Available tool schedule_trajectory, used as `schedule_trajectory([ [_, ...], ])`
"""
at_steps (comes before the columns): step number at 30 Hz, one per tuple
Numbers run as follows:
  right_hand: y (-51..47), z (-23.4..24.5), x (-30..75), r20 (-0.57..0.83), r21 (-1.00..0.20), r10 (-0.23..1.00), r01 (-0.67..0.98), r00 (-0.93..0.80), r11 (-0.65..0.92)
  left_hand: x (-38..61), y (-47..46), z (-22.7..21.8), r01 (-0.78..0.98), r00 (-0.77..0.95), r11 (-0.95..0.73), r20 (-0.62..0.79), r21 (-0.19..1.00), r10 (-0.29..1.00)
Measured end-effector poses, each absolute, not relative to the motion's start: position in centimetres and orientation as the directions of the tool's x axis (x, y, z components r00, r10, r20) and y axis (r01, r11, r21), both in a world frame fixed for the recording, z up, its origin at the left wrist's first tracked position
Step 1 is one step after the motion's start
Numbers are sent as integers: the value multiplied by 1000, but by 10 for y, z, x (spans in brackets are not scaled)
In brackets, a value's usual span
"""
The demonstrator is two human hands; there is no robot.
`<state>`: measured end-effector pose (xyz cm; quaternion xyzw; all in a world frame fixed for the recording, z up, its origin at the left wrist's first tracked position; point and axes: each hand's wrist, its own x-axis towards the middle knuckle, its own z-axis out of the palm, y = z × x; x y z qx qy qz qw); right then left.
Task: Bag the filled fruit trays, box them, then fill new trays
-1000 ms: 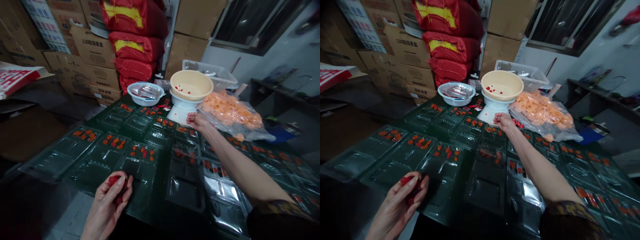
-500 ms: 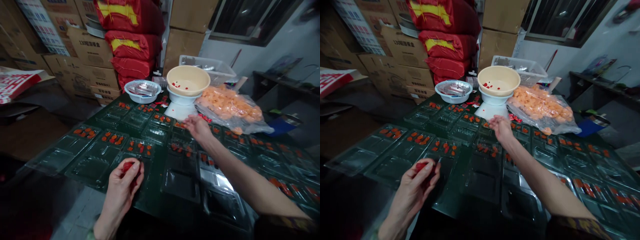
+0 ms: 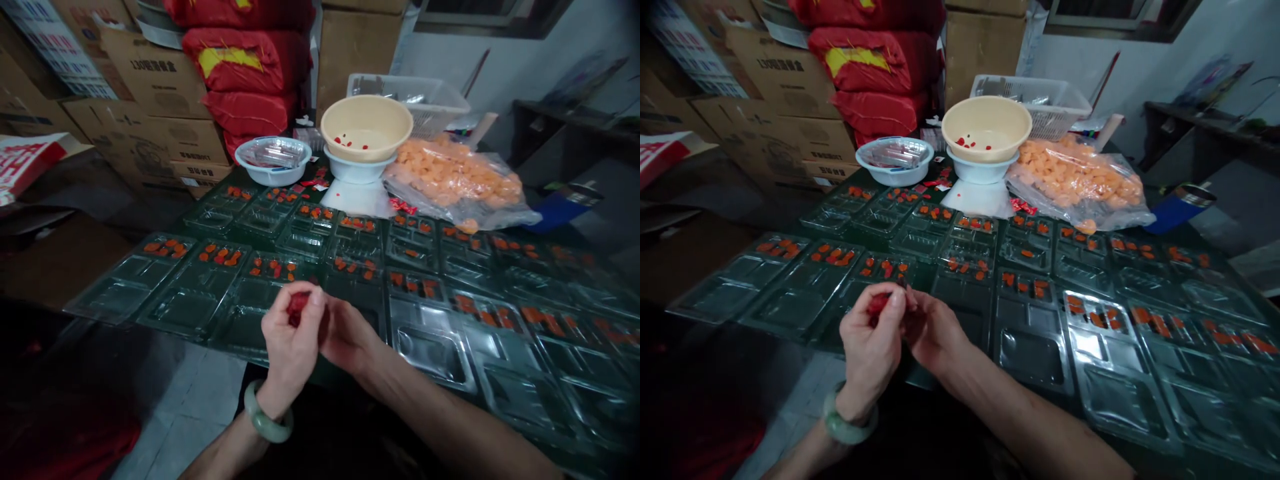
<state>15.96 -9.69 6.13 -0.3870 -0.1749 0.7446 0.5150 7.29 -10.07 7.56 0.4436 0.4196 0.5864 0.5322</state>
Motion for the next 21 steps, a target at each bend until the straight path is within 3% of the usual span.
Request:
schedule_trajectory([
  [4, -103, 58, 192, -514, -664, 857, -620, -27, -418, 71, -90, 82, -568, 152, 214, -154, 795, 976],
  [8, -94, 57, 229, -655, -636, 753, -584, 64, -504, 65, -88, 82, -604, 231, 329, -236, 726, 944],
  [11, -84, 56, 242, -640, -681, 761, -535, 106, -499, 63, -90, 78, -602, 260, 358, -249, 714, 933],
  [14, -77, 50, 245, -501, -856, 824, -293, 267, -426, 61, -91, 76, -605, 252, 353, -249, 714, 935],
  [16, -71, 40, 248, -288, -953, 877, -23, 384, -302, 60, -91, 76, -603, 242, 344, -247, 720, 939],
  [18, -62, 29, 253, -66, -946, 899, 259, 432, -193, 60, -90, 75, -593, 236, 340, -247, 730, 940],
  [21, -52, 23, 260, 53, -826, 881, 516, 470, -226, 63, -89, 71, -577, 232, 331, -239, 746, 943],
])
